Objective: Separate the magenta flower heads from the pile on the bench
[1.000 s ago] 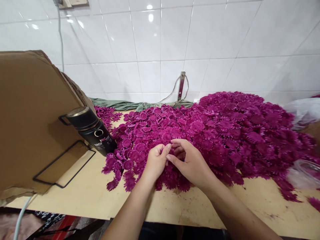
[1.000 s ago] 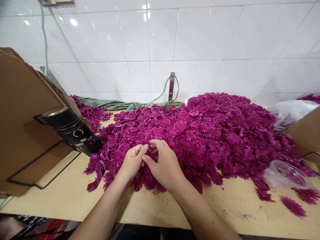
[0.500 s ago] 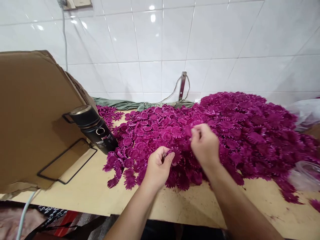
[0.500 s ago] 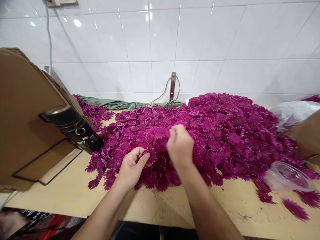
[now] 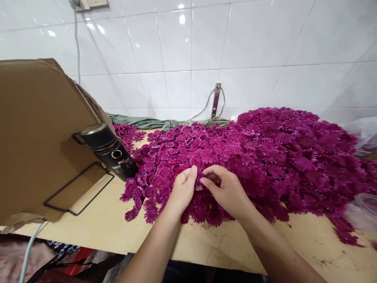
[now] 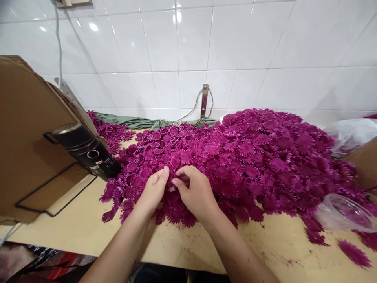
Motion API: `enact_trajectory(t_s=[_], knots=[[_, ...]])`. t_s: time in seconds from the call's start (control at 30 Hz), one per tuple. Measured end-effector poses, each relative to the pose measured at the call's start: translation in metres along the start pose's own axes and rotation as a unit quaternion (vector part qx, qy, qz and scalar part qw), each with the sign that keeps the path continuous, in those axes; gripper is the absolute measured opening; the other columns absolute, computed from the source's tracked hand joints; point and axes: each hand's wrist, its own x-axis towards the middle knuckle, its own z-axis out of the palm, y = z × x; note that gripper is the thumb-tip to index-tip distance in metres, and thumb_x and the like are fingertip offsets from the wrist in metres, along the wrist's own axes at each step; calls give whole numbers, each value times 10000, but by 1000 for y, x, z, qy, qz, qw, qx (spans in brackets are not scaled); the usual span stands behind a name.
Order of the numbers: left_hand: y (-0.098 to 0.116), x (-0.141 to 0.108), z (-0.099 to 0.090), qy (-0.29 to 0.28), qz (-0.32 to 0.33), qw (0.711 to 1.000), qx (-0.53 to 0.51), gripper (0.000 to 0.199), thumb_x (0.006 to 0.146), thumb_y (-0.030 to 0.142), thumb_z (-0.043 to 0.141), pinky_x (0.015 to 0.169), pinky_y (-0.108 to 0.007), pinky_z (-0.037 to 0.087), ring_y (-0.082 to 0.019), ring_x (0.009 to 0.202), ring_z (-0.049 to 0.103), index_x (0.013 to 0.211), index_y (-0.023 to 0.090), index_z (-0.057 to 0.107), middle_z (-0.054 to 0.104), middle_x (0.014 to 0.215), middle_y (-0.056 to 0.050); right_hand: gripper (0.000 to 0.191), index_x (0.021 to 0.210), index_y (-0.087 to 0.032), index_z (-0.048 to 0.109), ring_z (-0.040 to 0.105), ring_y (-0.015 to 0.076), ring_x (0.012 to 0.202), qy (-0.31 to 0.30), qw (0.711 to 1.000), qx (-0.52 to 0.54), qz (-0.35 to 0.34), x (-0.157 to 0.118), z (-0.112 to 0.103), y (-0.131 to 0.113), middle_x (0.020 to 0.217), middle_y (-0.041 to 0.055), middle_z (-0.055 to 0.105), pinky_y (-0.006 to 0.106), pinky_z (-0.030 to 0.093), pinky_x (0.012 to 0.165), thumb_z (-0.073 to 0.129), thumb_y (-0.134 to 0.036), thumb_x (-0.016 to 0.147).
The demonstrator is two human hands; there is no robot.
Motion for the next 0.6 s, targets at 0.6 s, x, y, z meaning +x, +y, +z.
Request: enact_trajectory(t_s=[0.6], knots=[[0,-6,-17,53,30,997,-43,410,681,498,638,533,-212,312,-82,520,332,554,186,404,360,531,66,220,963,-191,636,577,268,1008,167,974,-132,-74,33,-25,7,1064,120,647,473,437,905,521,-274,795]])
